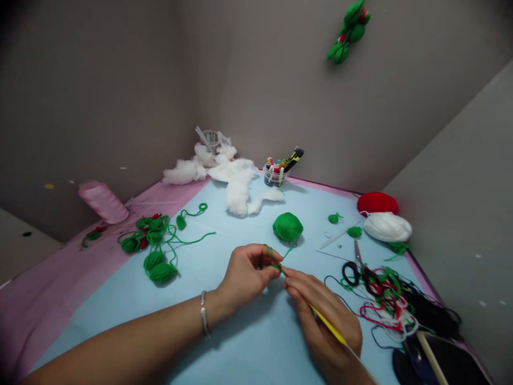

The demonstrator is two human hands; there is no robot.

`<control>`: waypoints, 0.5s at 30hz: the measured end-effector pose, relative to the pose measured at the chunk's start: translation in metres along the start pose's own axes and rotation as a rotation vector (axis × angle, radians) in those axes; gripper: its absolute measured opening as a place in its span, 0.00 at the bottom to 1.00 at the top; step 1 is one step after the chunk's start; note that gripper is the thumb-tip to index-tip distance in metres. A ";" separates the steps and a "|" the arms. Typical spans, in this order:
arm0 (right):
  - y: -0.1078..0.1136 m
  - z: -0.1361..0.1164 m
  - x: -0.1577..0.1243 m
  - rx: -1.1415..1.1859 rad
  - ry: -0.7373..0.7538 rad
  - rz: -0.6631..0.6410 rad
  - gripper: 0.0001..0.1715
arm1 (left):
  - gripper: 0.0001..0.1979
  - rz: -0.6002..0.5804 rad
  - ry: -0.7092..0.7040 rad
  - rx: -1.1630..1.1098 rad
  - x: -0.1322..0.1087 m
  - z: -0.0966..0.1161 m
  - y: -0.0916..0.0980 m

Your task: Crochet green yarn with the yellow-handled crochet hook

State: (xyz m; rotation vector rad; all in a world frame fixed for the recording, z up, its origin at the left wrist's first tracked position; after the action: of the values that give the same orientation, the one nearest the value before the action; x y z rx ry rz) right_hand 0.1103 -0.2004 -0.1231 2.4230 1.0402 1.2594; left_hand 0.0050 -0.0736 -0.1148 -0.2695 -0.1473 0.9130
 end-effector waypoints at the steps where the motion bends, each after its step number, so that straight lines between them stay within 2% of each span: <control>1: 0.001 0.000 0.000 -0.004 0.008 0.001 0.14 | 0.09 -0.001 -0.068 0.091 -0.001 0.002 -0.001; 3: 0.002 0.001 0.001 0.000 0.033 -0.008 0.14 | 0.09 0.018 -0.145 0.203 -0.002 0.003 -0.002; 4: 0.002 0.002 0.002 0.009 0.043 -0.015 0.14 | 0.09 0.033 -0.118 0.180 -0.002 0.002 -0.003; 8: 0.001 0.004 0.008 0.081 0.005 -0.009 0.10 | 0.12 0.053 0.141 -0.152 -0.002 -0.007 -0.002; 10: 0.000 0.004 0.012 0.109 -0.050 0.002 0.09 | 0.16 0.043 0.192 -0.215 -0.001 -0.009 -0.001; 13: -0.003 0.001 0.015 0.102 -0.107 0.022 0.11 | 0.15 0.015 0.171 -0.177 0.000 -0.009 0.000; 15: -0.006 0.000 0.014 0.071 -0.072 0.051 0.11 | 0.12 0.018 0.128 -0.133 0.001 -0.010 0.001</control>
State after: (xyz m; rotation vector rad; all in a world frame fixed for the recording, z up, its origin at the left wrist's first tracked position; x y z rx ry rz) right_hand 0.1126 -0.1865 -0.1170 2.5435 1.0257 1.1597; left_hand 0.0072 -0.0739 -0.1242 -0.4527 -0.0871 0.9026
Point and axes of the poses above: each hand's wrist, its own x-axis towards the middle knuckle, its own y-axis out of the back of the hand, z = x × y, the point moved 2 cm from there along x, towards the middle knuckle, and after that the axes turned 9 degrees about -y, right-handed, at the moved point
